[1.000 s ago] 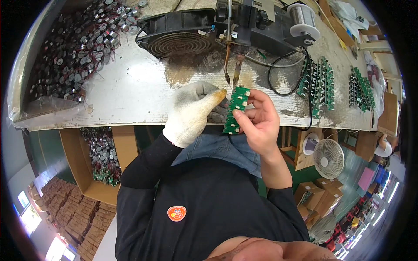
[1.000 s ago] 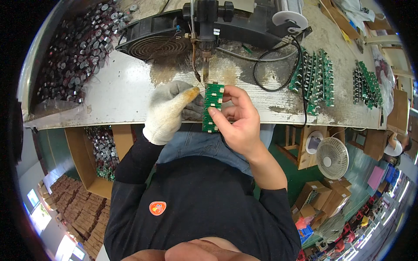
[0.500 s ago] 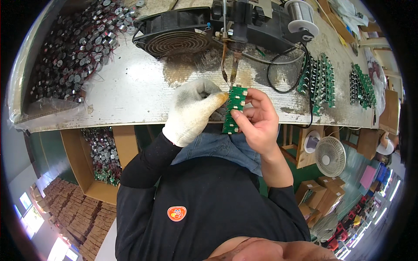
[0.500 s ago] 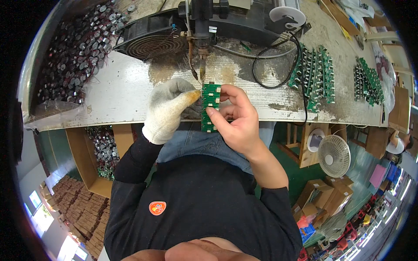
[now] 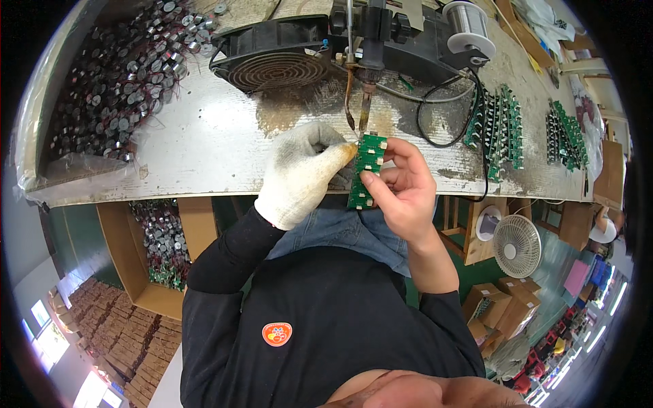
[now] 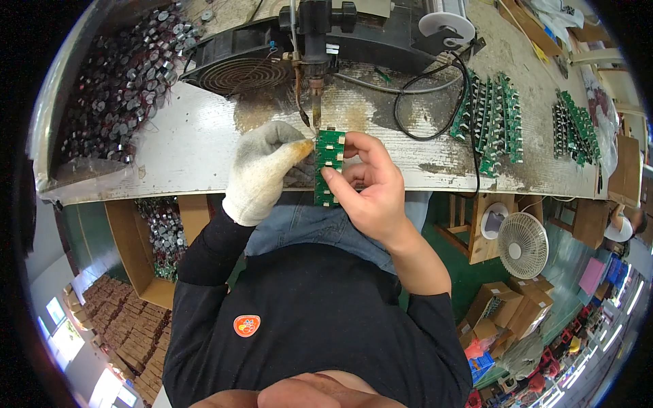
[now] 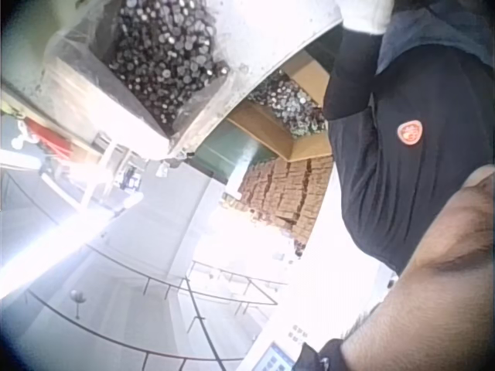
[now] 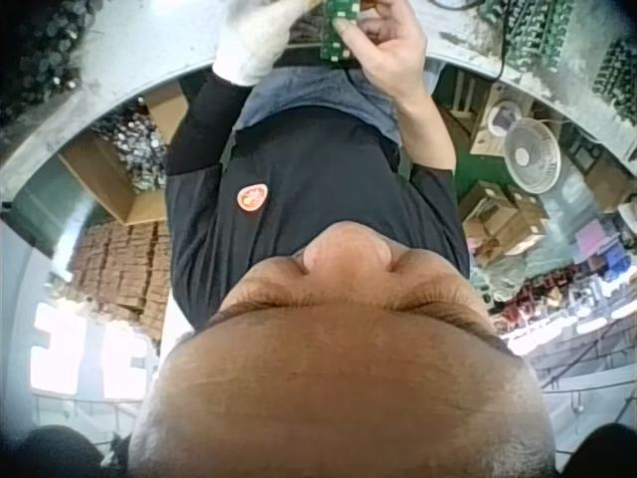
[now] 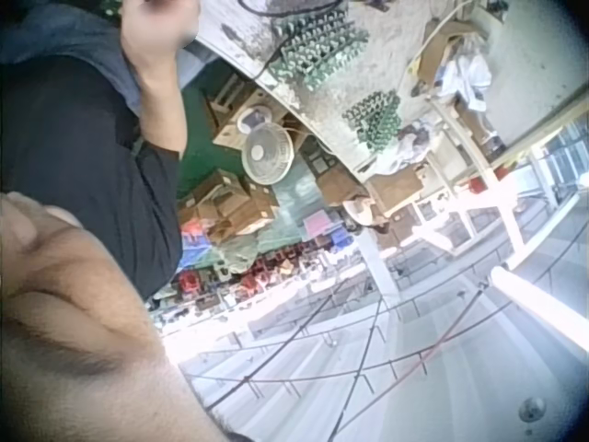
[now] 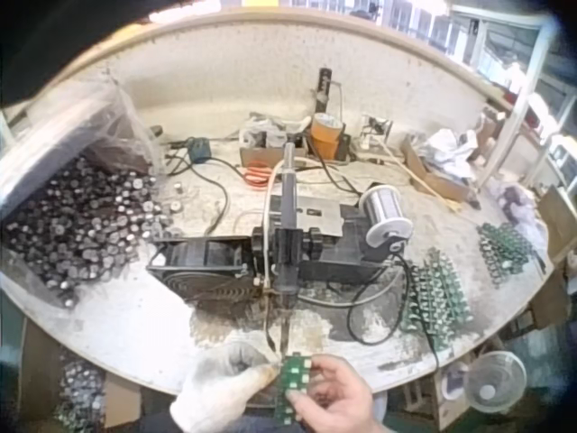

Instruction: The person takes circuit boards and small round components with wires, soldering the wires onto the circuit boards using a soldering iron.

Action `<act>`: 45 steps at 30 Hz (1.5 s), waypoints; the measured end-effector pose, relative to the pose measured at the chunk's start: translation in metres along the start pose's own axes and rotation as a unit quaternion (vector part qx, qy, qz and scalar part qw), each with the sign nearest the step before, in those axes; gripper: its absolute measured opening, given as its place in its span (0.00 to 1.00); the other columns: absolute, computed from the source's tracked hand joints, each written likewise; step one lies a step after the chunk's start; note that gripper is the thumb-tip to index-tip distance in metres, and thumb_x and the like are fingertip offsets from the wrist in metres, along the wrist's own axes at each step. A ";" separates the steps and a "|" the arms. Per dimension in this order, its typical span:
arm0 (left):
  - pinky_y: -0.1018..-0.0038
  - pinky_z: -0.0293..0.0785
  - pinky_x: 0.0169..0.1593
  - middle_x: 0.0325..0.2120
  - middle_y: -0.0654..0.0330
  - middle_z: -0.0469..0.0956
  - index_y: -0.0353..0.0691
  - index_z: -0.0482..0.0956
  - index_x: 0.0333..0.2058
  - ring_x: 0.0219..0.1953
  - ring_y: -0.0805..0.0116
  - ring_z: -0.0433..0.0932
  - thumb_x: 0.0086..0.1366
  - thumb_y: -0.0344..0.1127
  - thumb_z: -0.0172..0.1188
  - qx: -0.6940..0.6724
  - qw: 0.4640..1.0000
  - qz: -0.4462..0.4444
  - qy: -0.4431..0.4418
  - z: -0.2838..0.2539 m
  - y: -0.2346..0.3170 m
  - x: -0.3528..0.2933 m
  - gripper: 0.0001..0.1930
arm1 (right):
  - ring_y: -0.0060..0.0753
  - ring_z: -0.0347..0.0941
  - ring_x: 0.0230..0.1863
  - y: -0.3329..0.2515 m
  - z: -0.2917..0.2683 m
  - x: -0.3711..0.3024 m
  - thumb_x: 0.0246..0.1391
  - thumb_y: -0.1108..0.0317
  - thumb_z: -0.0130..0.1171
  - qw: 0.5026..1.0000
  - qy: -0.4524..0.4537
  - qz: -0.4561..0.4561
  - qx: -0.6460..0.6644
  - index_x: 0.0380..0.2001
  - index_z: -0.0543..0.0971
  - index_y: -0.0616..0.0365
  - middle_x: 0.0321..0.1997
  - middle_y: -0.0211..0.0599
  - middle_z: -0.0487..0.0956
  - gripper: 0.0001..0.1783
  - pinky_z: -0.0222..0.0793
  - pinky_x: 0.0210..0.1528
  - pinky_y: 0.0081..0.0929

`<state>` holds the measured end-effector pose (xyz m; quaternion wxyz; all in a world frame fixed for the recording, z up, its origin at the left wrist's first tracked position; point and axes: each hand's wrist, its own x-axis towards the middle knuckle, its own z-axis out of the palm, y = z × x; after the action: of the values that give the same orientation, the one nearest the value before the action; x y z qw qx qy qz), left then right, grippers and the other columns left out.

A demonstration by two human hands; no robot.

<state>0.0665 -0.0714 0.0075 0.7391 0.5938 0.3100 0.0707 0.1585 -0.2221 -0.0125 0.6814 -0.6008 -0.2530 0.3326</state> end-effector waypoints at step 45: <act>0.63 0.75 0.40 0.34 0.55 0.74 0.48 0.81 0.32 0.35 0.53 0.78 0.52 0.31 0.57 0.576 0.712 0.273 0.293 -0.174 0.054 0.096 0.08 | 0.16 0.71 0.27 0.016 -0.013 0.014 0.54 0.81 0.55 0.998 0.041 -0.033 0.022 0.53 0.64 0.67 0.43 0.38 0.73 0.23 0.65 0.22 0.11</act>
<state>0.0633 0.1343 0.0038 0.0740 0.9129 0.3157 0.2478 0.1756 -0.2190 -0.0306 0.7149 -0.5900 -0.2376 0.2905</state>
